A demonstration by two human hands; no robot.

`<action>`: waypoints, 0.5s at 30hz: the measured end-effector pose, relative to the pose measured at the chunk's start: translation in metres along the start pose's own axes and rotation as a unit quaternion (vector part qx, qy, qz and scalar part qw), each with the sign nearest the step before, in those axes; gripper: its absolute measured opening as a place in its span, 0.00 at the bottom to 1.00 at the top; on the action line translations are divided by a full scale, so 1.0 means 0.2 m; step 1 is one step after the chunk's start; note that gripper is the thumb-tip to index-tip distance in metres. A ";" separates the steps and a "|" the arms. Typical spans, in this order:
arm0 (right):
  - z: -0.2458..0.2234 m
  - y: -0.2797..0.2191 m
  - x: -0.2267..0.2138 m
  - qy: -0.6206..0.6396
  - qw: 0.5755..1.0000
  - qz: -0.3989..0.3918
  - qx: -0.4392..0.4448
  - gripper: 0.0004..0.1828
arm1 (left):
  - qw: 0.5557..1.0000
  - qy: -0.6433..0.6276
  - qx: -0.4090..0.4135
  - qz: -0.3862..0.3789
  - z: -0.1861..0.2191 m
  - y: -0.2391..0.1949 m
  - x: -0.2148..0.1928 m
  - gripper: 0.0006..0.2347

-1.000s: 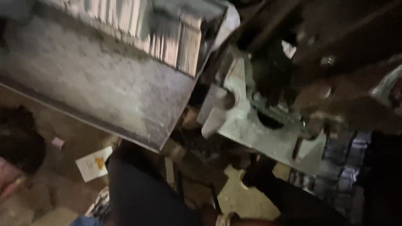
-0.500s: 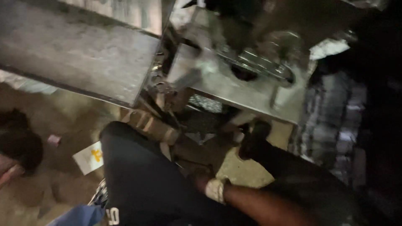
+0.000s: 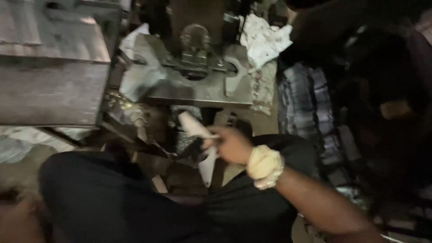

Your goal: The person is manually feeding small metal sheet parts into a mechanical press or punching machine.

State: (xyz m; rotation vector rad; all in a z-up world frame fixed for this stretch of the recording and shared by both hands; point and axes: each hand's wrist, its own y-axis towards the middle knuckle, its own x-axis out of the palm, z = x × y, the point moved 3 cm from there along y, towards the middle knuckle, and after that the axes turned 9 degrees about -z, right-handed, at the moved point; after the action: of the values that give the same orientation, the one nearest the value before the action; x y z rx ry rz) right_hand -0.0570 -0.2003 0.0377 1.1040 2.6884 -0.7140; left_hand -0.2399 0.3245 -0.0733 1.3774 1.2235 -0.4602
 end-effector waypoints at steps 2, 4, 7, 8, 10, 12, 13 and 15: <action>0.05 0.00 -0.11 0.132 0.991 0.023 -0.016 0.18 | 1.000 0.004 -0.012 0.004 0.26 0.35 -0.35 0.14; 0.01 -0.02 -0.23 0.248 0.963 0.091 0.057 0.18 | 0.786 -0.461 -0.235 -0.338 0.66 0.69 -0.90 0.20; 0.06 0.10 -0.37 0.283 0.945 0.156 0.049 0.18 | 0.802 -0.538 0.070 -0.250 1.03 1.03 -0.93 0.35; 0.07 0.16 -0.39 0.281 0.946 0.155 0.046 0.18 | 0.803 -0.539 0.068 -0.246 1.10 1.10 -0.86 0.35; 0.08 0.30 -0.43 0.320 0.938 0.125 0.048 0.16 | 0.886 -0.340 0.311 0.051 1.28 1.24 -0.81 0.22; 0.13 0.46 -0.44 0.319 0.941 0.108 0.038 0.16 | 0.906 -0.325 0.270 -0.005 1.34 1.33 -0.60 0.18; 0.17 0.55 -0.45 0.321 0.942 0.093 0.034 0.16 | 0.920 -0.311 0.230 -0.067 1.38 1.39 -0.49 0.15; 0.18 0.61 -0.40 0.316 0.942 0.104 0.032 0.16 | 0.907 -0.331 0.232 -0.120 1.36 1.34 -0.40 0.13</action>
State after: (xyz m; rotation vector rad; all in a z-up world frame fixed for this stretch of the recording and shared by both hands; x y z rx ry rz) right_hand 0.0849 -0.1923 -0.0144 1.8730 2.9726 -0.4662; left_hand 0.0590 0.1108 0.0566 1.2870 0.7304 -1.3437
